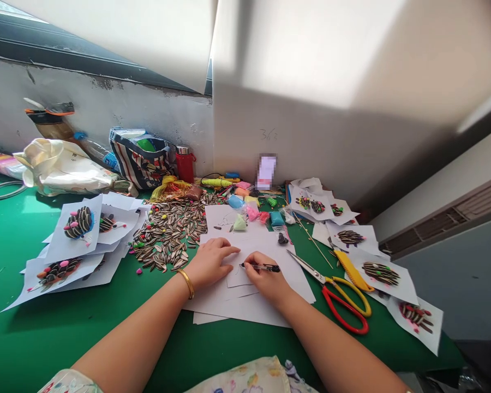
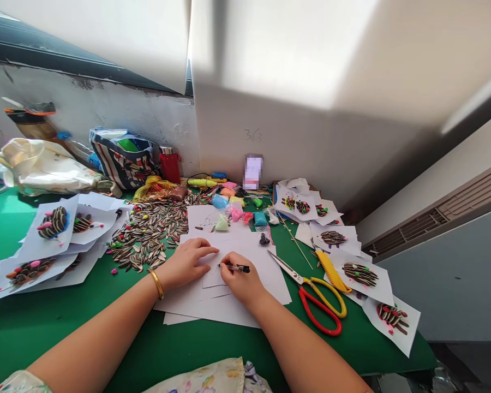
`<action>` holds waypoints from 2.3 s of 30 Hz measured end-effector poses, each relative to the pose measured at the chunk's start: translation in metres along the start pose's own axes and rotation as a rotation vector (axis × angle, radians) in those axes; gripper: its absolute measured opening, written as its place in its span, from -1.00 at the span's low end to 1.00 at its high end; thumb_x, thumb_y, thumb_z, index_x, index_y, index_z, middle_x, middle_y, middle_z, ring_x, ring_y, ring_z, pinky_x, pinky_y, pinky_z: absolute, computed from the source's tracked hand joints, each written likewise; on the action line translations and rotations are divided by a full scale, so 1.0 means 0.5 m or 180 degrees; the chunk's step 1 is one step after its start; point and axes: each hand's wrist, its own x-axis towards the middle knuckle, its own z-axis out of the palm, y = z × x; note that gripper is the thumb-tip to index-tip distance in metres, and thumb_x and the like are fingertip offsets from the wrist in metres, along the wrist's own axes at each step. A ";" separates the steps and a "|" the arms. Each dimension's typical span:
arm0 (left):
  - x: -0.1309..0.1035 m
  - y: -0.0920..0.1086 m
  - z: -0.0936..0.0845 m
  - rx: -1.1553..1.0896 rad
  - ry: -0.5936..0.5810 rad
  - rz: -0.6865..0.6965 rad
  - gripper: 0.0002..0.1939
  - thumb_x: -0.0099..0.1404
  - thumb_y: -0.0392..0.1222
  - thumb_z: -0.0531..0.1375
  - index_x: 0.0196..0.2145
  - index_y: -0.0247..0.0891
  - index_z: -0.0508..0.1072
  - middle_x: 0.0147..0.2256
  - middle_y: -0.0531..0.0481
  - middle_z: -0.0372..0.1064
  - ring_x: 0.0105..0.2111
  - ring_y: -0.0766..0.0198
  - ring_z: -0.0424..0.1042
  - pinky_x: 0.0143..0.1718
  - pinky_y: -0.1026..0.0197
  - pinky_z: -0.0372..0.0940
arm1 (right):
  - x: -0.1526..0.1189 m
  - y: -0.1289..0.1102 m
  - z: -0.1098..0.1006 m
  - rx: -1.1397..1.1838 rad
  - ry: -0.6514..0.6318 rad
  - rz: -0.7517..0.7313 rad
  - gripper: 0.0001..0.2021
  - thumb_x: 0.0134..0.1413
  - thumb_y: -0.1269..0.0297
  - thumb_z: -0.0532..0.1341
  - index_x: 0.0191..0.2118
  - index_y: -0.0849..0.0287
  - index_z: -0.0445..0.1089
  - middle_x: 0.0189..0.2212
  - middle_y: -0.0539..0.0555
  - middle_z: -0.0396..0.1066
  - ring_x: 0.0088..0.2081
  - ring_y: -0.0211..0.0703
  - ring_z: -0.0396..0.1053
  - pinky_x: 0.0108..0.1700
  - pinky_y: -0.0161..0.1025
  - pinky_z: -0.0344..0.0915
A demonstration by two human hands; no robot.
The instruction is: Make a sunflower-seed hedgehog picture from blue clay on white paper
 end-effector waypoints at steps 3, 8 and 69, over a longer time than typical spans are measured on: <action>0.000 -0.001 0.001 0.0032 -0.0015 0.0011 -0.58 0.20 -0.16 0.23 0.03 0.14 0.46 0.01 -0.03 0.29 0.05 0.00 0.27 0.05 -0.06 0.16 | -0.002 0.002 -0.001 0.0149 -0.0005 0.0000 -0.88 0.13 0.30 0.10 -0.36 0.12 0.37 -0.44 -0.02 0.40 -0.36 -0.19 0.33 -0.31 -0.28 0.21; 0.000 -0.004 0.003 0.0041 0.0009 0.0063 -0.62 0.20 -0.15 0.24 -0.01 0.12 0.49 0.00 -0.04 0.29 0.05 0.00 0.27 0.08 -0.07 0.15 | -0.005 0.004 0.004 0.0178 -0.0233 -0.0016 -0.89 0.09 0.33 0.12 -0.40 0.12 0.38 -0.47 -0.05 0.41 -0.40 -0.22 0.31 -0.35 -0.30 0.19; 0.000 -0.005 0.004 -0.0012 0.0014 0.0074 -0.61 0.20 -0.15 0.24 0.00 0.12 0.49 0.01 -0.05 0.28 0.04 0.00 0.27 0.10 -0.06 0.14 | 0.006 0.006 -0.007 -0.0016 -0.0090 0.0136 -0.86 0.15 0.26 0.11 -0.31 0.09 0.42 -0.40 -0.02 0.45 -0.33 -0.17 0.37 -0.26 -0.26 0.24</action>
